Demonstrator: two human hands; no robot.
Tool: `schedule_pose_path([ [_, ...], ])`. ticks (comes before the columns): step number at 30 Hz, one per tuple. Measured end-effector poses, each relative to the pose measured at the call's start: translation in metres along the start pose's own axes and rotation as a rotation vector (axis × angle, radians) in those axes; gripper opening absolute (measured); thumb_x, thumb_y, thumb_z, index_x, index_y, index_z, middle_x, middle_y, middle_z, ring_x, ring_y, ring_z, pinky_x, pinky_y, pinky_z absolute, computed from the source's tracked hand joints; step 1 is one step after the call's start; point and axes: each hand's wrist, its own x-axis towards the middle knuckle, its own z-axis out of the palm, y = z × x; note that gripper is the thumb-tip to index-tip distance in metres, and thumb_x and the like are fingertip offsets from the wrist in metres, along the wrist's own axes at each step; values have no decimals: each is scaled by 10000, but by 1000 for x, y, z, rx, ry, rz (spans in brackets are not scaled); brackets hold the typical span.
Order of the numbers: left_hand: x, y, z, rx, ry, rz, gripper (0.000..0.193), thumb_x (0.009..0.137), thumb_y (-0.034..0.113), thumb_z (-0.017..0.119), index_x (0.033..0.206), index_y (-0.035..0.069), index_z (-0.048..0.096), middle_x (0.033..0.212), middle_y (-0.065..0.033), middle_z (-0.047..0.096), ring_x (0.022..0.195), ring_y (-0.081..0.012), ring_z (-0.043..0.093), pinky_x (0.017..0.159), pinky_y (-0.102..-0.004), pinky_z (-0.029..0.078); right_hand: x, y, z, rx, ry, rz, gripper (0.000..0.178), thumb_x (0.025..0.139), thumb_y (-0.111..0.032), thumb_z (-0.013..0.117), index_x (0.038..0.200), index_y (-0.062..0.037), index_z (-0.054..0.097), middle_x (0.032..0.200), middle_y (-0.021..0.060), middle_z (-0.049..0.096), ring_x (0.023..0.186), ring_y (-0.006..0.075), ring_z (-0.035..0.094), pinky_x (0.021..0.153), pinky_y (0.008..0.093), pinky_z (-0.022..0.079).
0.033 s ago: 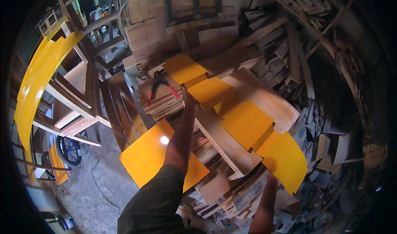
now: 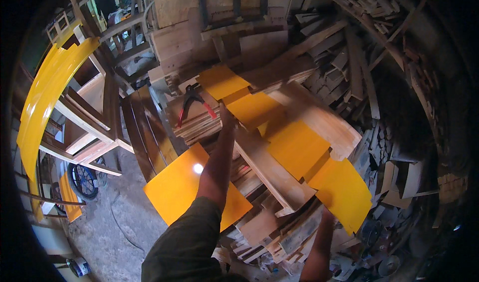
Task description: The person uses a spray gun to apply yellow paint to a metal component, then moves to a table to pour more paint into the gun's canister, and finally carries the painted metal piece to a storage rack inside a workshop.
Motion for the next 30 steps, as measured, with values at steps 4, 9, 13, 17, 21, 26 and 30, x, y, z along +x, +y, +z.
schedule_pose_path([
  [4,43,6,-29,357,77,-42,588,1011,518,358,1312,37,511,1233,-138,589,1125,-267,584,947,-375,473,-11,7,19,-680,-218,-385,582,812,-221,790,1312,-51,546,1312,130,580,1159,305,574,996,418,459],
  [9,72,8,-29,720,158,-47,661,1008,556,305,1386,36,461,1333,-159,532,1226,-268,512,1025,-384,410,-51,54,60,-2316,-532,-1289,512,911,-305,664,1338,-59,522,1344,123,556,1226,303,526,1036,442,422],
  [13,65,17,-35,858,136,-32,603,1012,485,317,1396,41,456,1312,-135,529,1185,-239,508,1002,-366,411,-50,24,71,-3375,-273,-1934,519,963,-388,542,1367,-68,485,1399,122,506,1288,317,463,1070,493,373],
  [17,28,34,-47,863,129,106,550,1016,414,330,1406,45,451,1292,-112,526,1144,-210,505,979,-348,411,-62,5,70,-3519,-60,-2119,525,976,-408,491,1377,-71,464,1439,120,469,1309,331,432,1063,527,365],
  [21,-63,36,-57,765,73,195,503,1021,343,342,1416,50,446,1271,-88,523,1103,-182,501,956,-330,412,-84,23,65,-3093,-257,-1578,454,977,-340,527,1345,-76,495,1379,110,520,1248,317,490,970,476,456],
  [26,-201,55,-118,887,-31,316,469,1023,297,341,1404,56,472,1144,-41,543,967,-142,492,859,-310,423,-107,25,72,-3083,-133,-2226,300,956,-271,585,1198,-94,585,1131,68,655,999,215,641,722,341,559],
  [30,-333,100,-106,1072,-77,179,431,1013,297,331,1272,48,570,1012,-25,526,844,-124,451,767,-300,406,-123,-25,34,-3082,289,-2403,205,921,-199,639,1096,-95,616,947,52,672,857,158,648,658,299,548],
])
